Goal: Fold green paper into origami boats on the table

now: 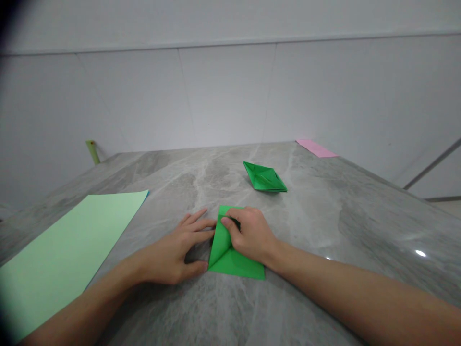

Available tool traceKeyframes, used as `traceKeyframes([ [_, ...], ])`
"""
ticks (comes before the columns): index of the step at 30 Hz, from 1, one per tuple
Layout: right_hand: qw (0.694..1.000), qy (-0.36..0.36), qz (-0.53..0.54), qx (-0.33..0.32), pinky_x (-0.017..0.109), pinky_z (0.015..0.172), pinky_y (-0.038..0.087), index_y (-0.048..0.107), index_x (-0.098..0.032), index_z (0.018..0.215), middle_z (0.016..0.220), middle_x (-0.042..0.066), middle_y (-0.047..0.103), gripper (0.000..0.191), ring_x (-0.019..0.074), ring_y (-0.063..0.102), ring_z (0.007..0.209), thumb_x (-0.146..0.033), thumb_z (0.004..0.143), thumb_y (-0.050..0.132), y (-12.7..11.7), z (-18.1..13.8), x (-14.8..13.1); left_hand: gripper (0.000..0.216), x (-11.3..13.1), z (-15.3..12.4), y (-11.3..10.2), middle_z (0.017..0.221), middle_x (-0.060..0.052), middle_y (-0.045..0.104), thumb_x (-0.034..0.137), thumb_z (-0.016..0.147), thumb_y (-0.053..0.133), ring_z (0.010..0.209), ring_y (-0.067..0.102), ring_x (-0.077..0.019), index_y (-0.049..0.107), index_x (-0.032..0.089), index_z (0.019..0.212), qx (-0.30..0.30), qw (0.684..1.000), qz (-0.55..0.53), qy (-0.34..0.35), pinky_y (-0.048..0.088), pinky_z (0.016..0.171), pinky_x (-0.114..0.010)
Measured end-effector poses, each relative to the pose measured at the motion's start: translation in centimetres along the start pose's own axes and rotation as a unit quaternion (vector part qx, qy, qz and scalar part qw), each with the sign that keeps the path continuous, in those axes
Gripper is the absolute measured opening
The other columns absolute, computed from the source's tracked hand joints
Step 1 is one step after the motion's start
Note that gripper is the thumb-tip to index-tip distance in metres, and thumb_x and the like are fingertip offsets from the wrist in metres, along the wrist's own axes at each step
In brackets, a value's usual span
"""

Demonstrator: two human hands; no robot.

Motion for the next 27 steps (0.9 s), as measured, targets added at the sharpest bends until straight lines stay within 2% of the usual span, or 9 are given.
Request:
traceKeyframes([
  [4, 1.000, 0.012, 0.011, -0.008, 0.027, 0.059, 0.031, 0.054, -0.018, 0.063, 0.056, -0.001, 0.054, 0.028, 0.0138, 0.049, 0.055, -0.024, 0.089, 0.050, 0.2, 0.1, 0.3, 0.064, 0.1, 0.0, -0.3, 0.152, -0.004, 0.040, 0.030, 0.075, 0.066, 0.147, 0.005, -0.0391, 0.052, 0.027, 0.137, 0.003, 1.000, 0.009, -0.023, 0.009, 0.116, -0.064],
  [10, 1.000, 0.021, 0.018, -0.011, 0.026, 0.056, 0.029, 0.053, -0.018, 0.061, 0.053, -0.002, 0.051, 0.029, 0.0121, 0.046, 0.052, -0.026, 0.089, 0.050, 0.0, 0.2, 0.5, 0.082, -0.8, 0.0, -0.3, 0.159, -0.004, 0.026, 0.041, 0.071, 0.069, 0.147, -0.001, -0.0411, 0.039, 0.024, 0.146, 0.006, 0.997, 0.017, -0.077, 0.005, 0.114, -0.069],
  [14, 1.000, -0.001, 0.007, -0.015, 0.026, 0.055, 0.030, 0.054, -0.018, 0.061, 0.053, -0.001, 0.052, 0.029, 0.0121, 0.048, 0.051, -0.026, 0.089, 0.049, -0.1, 0.1, -0.2, 0.082, -0.6, 0.0, -0.2, 0.157, -0.002, 0.031, 0.037, 0.071, 0.070, 0.147, 0.001, -0.0401, 0.038, 0.029, 0.147, -0.001, 0.998, 0.002, -0.061, 0.003, 0.113, -0.070],
  [19, 0.999, 0.013, 0.003, -0.043, 0.026, 0.054, 0.030, 0.057, -0.017, 0.064, 0.053, -0.001, 0.053, 0.027, 0.0124, 0.048, 0.050, -0.026, 0.089, 0.049, 0.7, 0.0, 0.2, 0.084, -0.9, -0.2, -0.5, 0.153, -0.003, 0.038, 0.031, 0.069, 0.071, 0.147, 0.007, -0.0372, 0.037, 0.027, 0.146, 0.017, 0.998, -0.018, -0.052, 0.008, 0.117, -0.063],
  [27, 0.997, 0.029, -0.008, -0.067, 0.026, 0.057, 0.032, 0.061, -0.016, 0.067, 0.057, 0.000, 0.058, 0.025, 0.0135, 0.052, 0.054, -0.023, 0.089, 0.051, 1.5, 0.3, 0.6, 0.086, -1.2, -0.2, -0.5, 0.156, -0.008, 0.033, 0.028, 0.073, 0.065, 0.148, 0.008, -0.0352, 0.029, 0.020, 0.150, 0.008, 0.996, -0.035, -0.076, 0.009, 0.118, -0.060],
])
Point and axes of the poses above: each hand's wrist, its own z-axis towards the middle knuckle, its own y-axis out of the palm, x = y × z, the point moved 9 cm from there along z, towards the middle knuckle
